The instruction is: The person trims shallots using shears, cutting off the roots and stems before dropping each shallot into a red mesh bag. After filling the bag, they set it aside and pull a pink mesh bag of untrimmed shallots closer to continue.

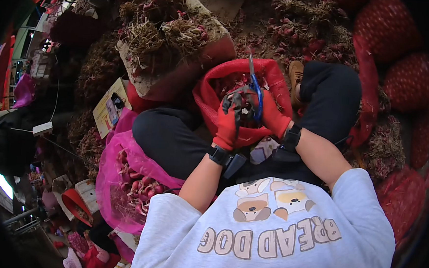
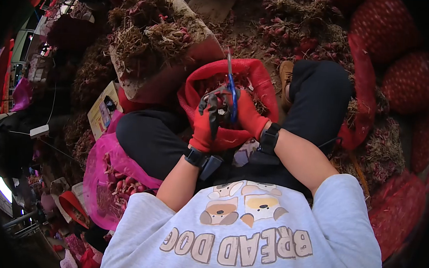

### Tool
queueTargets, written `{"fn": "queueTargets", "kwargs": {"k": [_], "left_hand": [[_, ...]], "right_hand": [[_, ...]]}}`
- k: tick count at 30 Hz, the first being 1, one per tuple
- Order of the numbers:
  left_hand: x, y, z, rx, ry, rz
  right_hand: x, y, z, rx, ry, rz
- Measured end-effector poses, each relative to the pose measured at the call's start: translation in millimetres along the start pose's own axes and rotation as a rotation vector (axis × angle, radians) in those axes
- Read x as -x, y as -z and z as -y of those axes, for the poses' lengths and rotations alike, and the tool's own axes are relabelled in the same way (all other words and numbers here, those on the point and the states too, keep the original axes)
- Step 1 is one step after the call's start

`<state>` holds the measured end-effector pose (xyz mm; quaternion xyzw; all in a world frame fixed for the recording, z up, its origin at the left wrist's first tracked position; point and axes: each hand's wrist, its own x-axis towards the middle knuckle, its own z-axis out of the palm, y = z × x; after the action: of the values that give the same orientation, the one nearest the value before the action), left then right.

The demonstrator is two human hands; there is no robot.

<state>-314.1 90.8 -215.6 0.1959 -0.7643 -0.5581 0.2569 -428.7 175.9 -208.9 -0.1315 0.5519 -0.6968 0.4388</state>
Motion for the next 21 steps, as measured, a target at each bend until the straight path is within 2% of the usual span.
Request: {"fn": "queueTargets", "kwargs": {"k": [2,3,5,6,8,9,12,15,18,21], "left_hand": [[-4.5,3.6,-2.2,0.125,0.092,0.032],[-7.8,7.1,0.7,0.304,0.212,0.052],[-9.5,11.9,3.2,0.306,0.202,0.098],[-15.5,13.9,-21.1,0.129,0.075,0.122],[-20.7,17.8,-45.1,0.028,0.055,0.182],[-21.3,20.9,-49.9,0.104,0.160,0.216],[-17.6,19.8,-39.7,0.427,0.330,0.149],[-18.8,15.6,-27.4,0.760,0.325,0.109],[-21.6,22.0,-27.1,1.030,0.310,0.085],[-24.6,33.3,-22.5,1.250,0.318,0.061]], "right_hand": [[-5.6,1.0,5.8,0.002,-0.025,0.008],[-8.1,1.1,7.5,0.003,-0.039,0.013],[-11.7,4.5,9.2,0.129,-0.007,0.034],[-12.3,5.8,9.1,0.192,0.007,0.046],[-7.8,5.5,23.9,0.513,0.216,0.103],[-5.9,5.6,30.0,0.675,0.320,0.131],[-6.5,6.3,33.5,0.450,0.349,0.242],[-6.9,18.6,29.7,0.078,-0.111,0.143],[-4.6,28.7,40.0,-0.197,-0.148,0.040],[-0.5,23.8,57.9,-0.201,-0.081,0.083]]}}
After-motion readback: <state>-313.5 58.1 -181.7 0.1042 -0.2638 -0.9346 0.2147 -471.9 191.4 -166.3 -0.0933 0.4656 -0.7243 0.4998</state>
